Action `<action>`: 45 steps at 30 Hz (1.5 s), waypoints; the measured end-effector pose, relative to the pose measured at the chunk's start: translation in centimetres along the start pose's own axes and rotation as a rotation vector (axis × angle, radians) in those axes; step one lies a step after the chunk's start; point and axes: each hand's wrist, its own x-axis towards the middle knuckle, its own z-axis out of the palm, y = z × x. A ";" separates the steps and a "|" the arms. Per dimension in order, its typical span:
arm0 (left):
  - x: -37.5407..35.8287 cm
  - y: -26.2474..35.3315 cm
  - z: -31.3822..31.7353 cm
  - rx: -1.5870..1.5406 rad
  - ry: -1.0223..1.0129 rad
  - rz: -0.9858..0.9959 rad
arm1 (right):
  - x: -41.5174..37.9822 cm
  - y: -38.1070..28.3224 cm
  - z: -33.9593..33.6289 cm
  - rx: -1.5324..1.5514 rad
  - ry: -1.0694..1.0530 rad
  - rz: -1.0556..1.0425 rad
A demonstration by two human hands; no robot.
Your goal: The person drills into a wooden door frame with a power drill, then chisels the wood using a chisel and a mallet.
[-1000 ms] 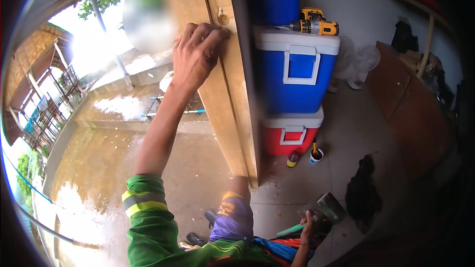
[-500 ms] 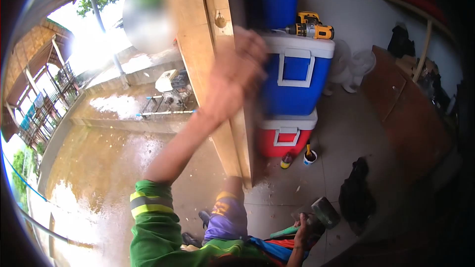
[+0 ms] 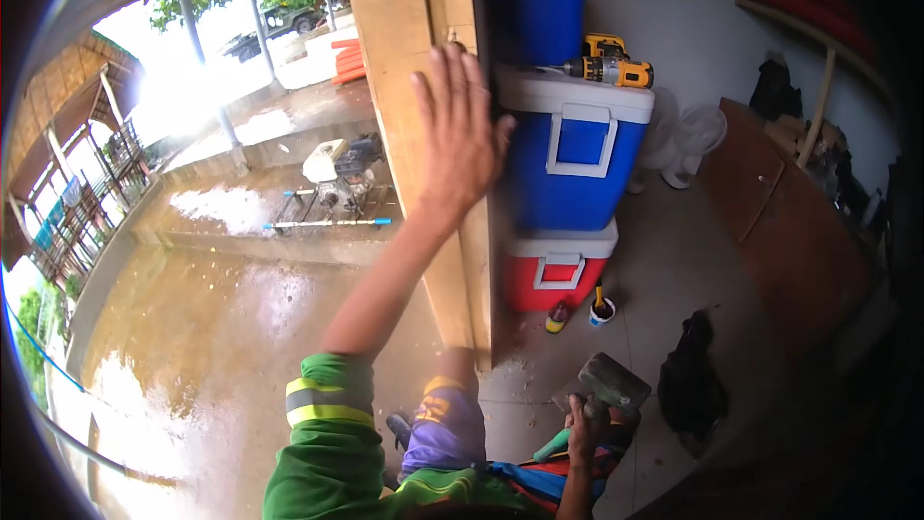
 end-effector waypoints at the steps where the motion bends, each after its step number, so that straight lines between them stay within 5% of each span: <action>1: -0.1 0.4 0.8 0.091 -0.020 -0.036 | 0.7 0.6 0.0 -0.094 -0.027 -0.107; 2: -3.0 1.0 2.3 0.132 -0.202 0.280 | 1.4 0.2 0.1 -0.121 -0.041 -0.138; 4: -6.8 3.2 -0.4 -0.558 -1.146 0.455 | 2.6 -2.2 0.5 -0.103 -0.055 -0.116; 5: -11.3 4.4 -0.3 -1.040 -0.922 0.335 | 2.7 -4.4 0.6 -0.063 -0.059 -0.055; 7: -16.7 6.5 -1.4 -1.224 -0.892 0.099 | 2.4 -10.8 1.7 -0.194 -0.065 -0.066; 11: -19.8 8.8 -5.2 -1.731 -0.846 -0.330 | 2.6 -11.2 2.3 -0.187 -0.203 -0.237; 14: -24.6 9.4 -3.0 -1.442 -0.839 -0.277 | 2.6 -4.6 2.1 -0.220 -0.305 -0.262; 19: -30.0 7.5 -1.1 -1.891 -0.817 -0.877 | 1.8 -5.6 3.4 -0.146 -0.421 -0.004; 21: -26.9 2.5 -1.3 -1.524 -0.710 -1.113 | 1.3 -4.7 2.8 -0.110 -0.294 0.090; 22: -24.6 -0.8 -0.2 -1.316 -0.636 -0.773 | 1.3 -4.4 2.6 -0.091 -0.230 0.135; 23: -22.1 -3.3 0.4 -1.192 -0.477 -0.692 | 1.2 -4.5 2.7 -0.027 -0.185 0.152; 25: -10.3 -4.8 -3.7 -1.532 -0.075 -0.683 | 1.5 -5.6 2.8 0.094 -0.097 0.179; 28: 0.0 -7.9 -4.3 -1.210 0.166 -0.411 | 2.7 -10.4 2.7 0.121 -0.184 0.083; 32: 7.6 -9.2 -3.6 -1.149 0.101 -0.154 | 4.5 -12.7 1.3 -0.060 -0.238 -0.191; 38: 9.7 -10.1 -2.8 -0.931 -0.033 -0.030 | 5.2 -21.6 2.8 -0.125 -0.276 -0.290; 42: 9.9 -10.5 -2.4 -0.789 0.034 0.075 | 7.0 -26.0 2.7 -0.106 -0.363 -0.494; 45: 10.4 -11.2 -2.4 -0.505 0.270 0.232 | 8.3 -30.1 2.9 -0.148 -0.324 -0.664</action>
